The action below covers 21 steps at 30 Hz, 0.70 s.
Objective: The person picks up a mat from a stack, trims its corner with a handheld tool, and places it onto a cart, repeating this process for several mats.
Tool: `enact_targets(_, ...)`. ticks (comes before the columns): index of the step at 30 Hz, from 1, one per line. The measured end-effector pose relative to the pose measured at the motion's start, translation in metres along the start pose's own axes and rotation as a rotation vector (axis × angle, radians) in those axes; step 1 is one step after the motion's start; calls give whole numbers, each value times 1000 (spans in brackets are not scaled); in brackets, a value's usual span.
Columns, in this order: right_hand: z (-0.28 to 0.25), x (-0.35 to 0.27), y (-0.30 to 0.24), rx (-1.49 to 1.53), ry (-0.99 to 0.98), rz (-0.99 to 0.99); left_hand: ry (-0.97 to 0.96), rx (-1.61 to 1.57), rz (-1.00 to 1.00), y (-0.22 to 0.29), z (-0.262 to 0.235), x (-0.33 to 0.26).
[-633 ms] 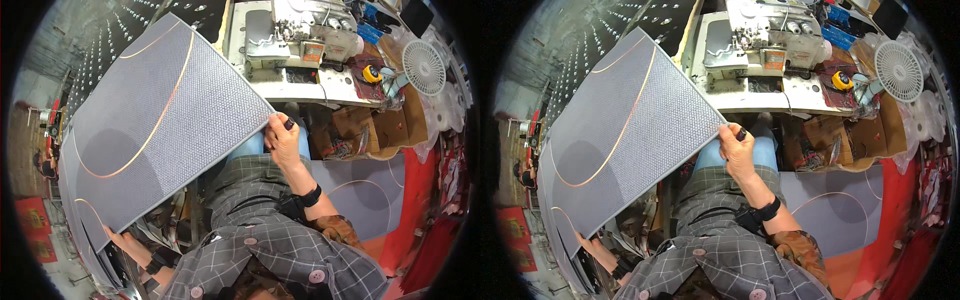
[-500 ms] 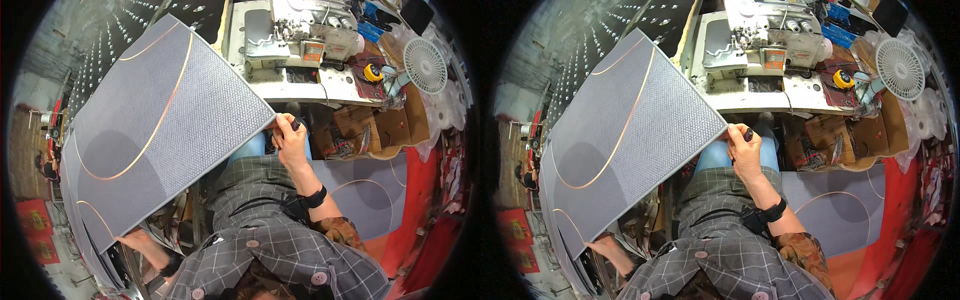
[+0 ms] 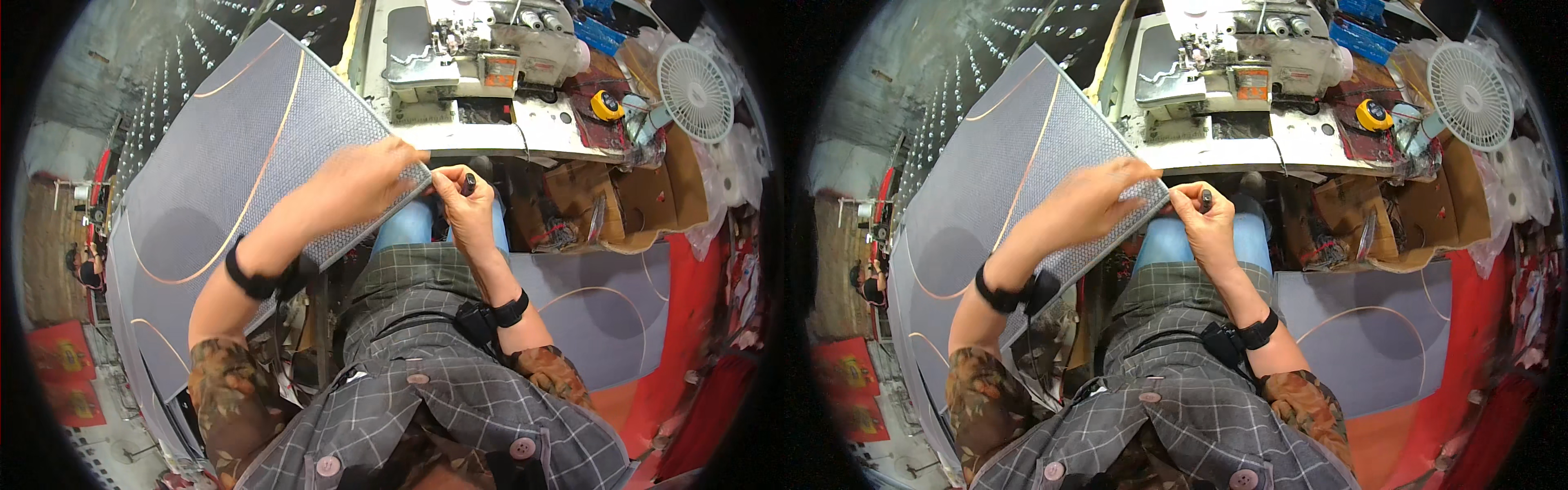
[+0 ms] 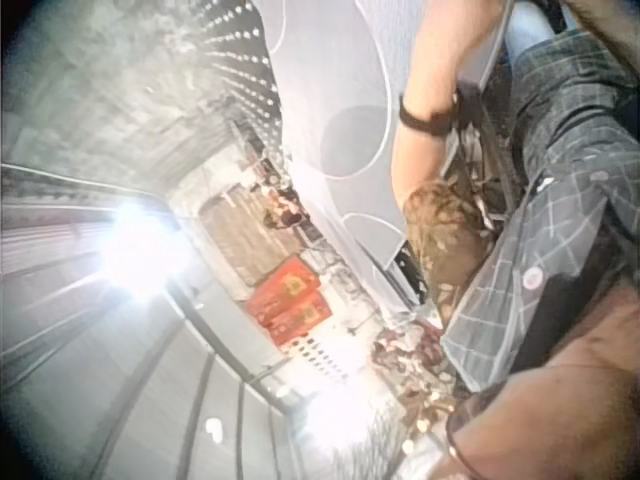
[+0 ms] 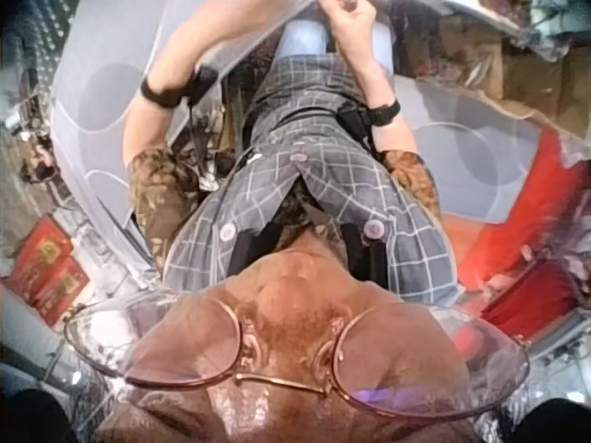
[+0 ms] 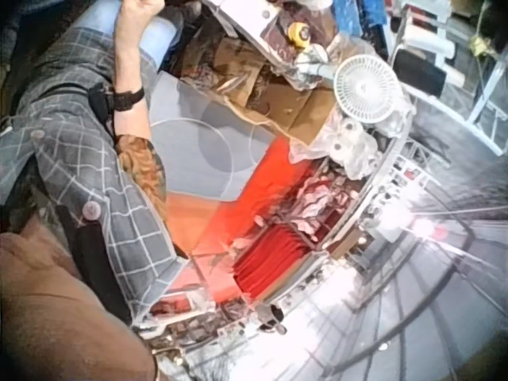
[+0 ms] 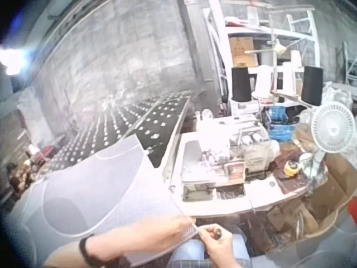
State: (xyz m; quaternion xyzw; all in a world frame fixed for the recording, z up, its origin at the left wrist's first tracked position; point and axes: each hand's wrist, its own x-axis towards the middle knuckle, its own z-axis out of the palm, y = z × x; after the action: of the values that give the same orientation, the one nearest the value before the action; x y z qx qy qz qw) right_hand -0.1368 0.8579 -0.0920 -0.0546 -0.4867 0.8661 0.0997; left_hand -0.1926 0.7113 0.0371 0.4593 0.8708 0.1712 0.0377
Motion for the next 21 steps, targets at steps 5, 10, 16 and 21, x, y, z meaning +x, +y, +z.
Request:
enact_targets(5, -5, 7, -2, -300, -58, -86, -286, -39, 45, -25, 11, 39)
enact_targets(10, -5, 19, -7, 139, -289, 187, -248, -261, -61, -29, 6, 30)
enact_targets(16, -2, 12, -8, 139, -236, 119, -109, -392, -189, -24, 6, 11)
enact_targets(21, 4, -2, -1, 25, -119, 54, -5, -507, -195, -26, 11, 6)
